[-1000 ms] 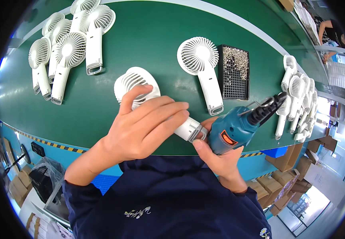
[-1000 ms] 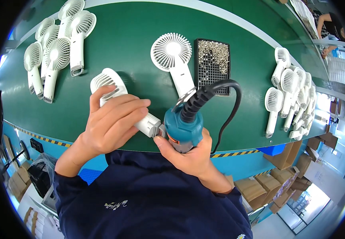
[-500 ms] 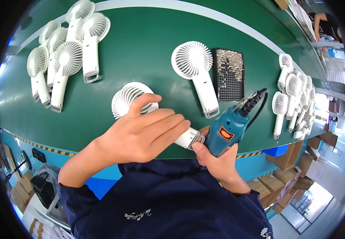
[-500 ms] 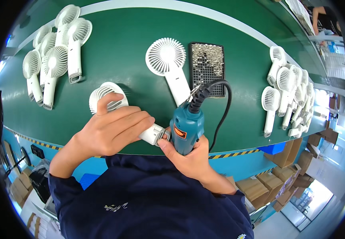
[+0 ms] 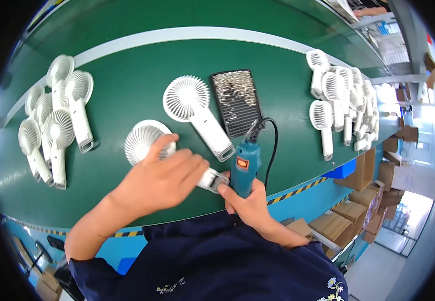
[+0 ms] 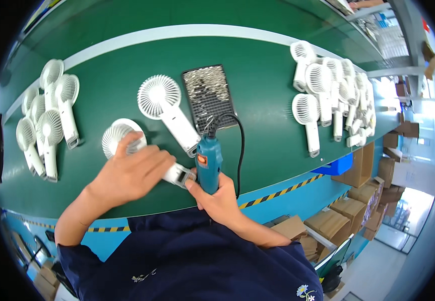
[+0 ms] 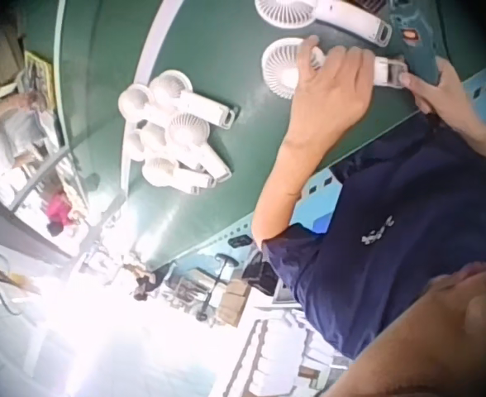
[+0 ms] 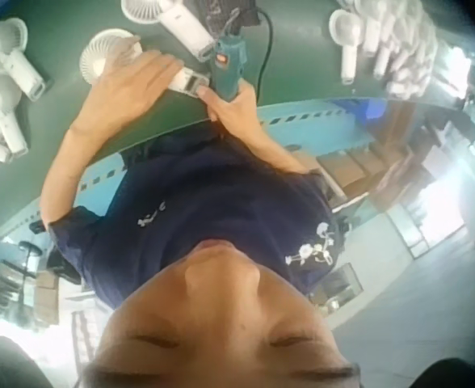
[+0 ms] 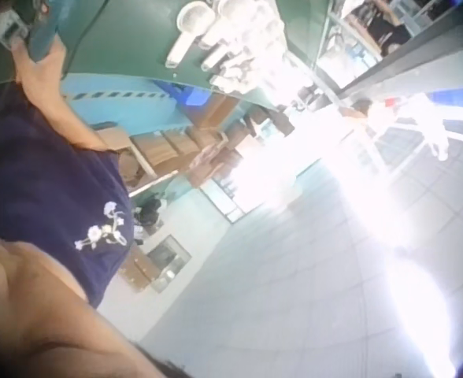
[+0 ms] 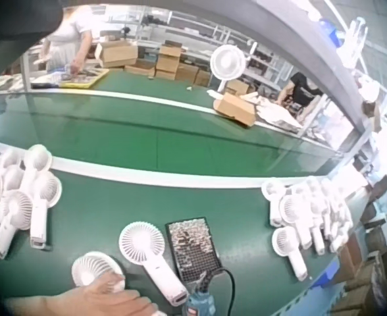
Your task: Assembling portable handheld fans by screwing the casing together on a conveyor belt.
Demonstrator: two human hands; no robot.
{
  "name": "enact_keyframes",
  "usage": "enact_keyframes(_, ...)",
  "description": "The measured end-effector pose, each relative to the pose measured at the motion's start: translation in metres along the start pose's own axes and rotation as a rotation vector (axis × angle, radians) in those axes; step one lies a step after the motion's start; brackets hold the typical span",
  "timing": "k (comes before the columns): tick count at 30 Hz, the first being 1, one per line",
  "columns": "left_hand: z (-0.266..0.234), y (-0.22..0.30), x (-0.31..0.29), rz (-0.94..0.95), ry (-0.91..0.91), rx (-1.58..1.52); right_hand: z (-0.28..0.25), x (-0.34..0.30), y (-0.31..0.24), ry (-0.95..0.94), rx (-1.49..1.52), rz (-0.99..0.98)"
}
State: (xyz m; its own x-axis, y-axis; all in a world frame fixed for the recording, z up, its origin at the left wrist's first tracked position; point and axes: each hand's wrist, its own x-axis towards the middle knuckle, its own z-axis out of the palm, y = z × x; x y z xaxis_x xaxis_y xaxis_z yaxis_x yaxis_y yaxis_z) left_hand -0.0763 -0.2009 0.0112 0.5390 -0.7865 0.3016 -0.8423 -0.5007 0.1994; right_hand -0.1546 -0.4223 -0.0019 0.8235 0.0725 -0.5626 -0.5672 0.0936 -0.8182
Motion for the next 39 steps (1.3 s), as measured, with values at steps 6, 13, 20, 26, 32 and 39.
enact_keyframes(6, -0.007, -0.046, 0.021, 0.066, -0.158, 0.028, -0.013, 0.018, -0.012, 0.317, 0.172, -0.088)
enact_keyframes(13, 0.009, -0.06, 0.042, 0.275, -0.172, -0.041, 0.003, 0.041, 0.0, 0.281, 0.056, -0.112)
enact_keyframes(20, 0.016, -0.044, 0.052, 0.327, -0.07, 0.109, 0.013, 0.03, 0.01, 0.156, 0.198, -0.149)
enact_keyframes(26, -0.004, -0.043, 0.053, 0.273, -0.05, -0.024, 0.011, 0.005, -0.001, 0.182, 0.24, -0.157)
enact_keyframes(32, -0.023, -0.021, 0.078, 0.396, -0.031, 0.093, 0.006, -0.002, -0.012, 0.149, 0.301, -0.235)
enact_keyframes(39, -0.031, 0.009, 0.138, 0.667, -0.039, 0.107, -0.019, -0.032, -0.006, 0.339, 0.403, -0.424)
